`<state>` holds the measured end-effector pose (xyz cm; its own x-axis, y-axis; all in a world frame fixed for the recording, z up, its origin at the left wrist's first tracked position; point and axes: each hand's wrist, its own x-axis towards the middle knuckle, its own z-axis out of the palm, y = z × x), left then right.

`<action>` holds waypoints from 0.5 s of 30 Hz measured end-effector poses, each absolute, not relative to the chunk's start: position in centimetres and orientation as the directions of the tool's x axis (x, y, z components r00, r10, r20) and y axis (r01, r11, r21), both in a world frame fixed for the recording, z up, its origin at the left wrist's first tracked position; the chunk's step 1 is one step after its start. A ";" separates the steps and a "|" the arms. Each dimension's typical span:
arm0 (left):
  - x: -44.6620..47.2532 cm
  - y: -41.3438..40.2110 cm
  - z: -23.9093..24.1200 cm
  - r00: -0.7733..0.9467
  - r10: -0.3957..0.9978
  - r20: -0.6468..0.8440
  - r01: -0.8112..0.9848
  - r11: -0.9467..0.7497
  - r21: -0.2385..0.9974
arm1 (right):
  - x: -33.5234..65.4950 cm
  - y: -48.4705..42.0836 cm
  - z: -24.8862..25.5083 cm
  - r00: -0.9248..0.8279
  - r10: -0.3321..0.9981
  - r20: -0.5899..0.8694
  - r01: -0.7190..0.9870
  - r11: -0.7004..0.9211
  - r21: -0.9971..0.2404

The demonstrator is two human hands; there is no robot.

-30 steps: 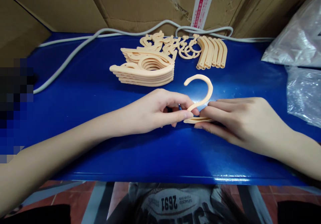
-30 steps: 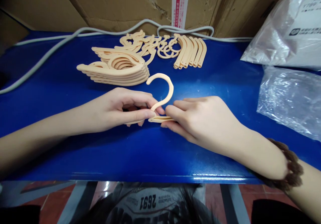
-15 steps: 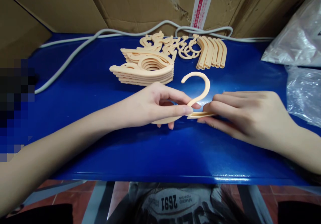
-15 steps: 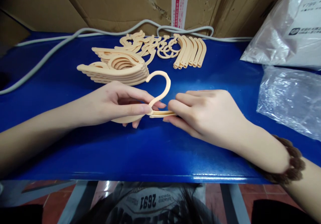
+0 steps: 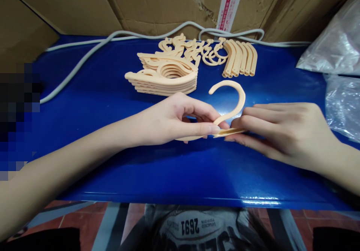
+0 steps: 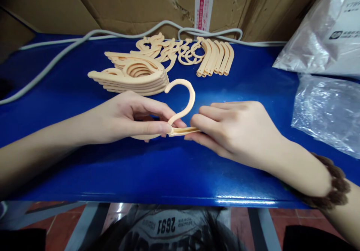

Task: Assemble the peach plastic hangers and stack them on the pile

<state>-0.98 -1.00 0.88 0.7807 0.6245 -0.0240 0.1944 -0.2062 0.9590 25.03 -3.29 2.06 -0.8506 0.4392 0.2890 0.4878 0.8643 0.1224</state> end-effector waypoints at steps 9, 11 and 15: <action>-0.7 -1.3 0.9 0.735 0.673 0.079 0.183 -0.309 0.933 | 25.2 -3.3 2.1 -0.830 0.468 0.303 0.501 0.865 0.035; -0.6 -1.4 0.7 0.730 0.679 0.079 0.177 -0.299 0.938 | 25.3 -3.3 2.2 -0.825 0.479 0.299 0.508 0.861 0.022; -0.6 -1.3 0.5 0.712 0.698 0.074 0.187 -0.290 0.939 | 25.3 -3.2 2.1 -0.820 0.493 0.290 0.517 0.856 0.007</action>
<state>-0.57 -1.34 0.55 0.7119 0.6984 0.0740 0.1865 -0.2896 0.9388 25.28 -3.20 2.10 -0.8202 0.4930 0.2901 0.5170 0.8560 0.0069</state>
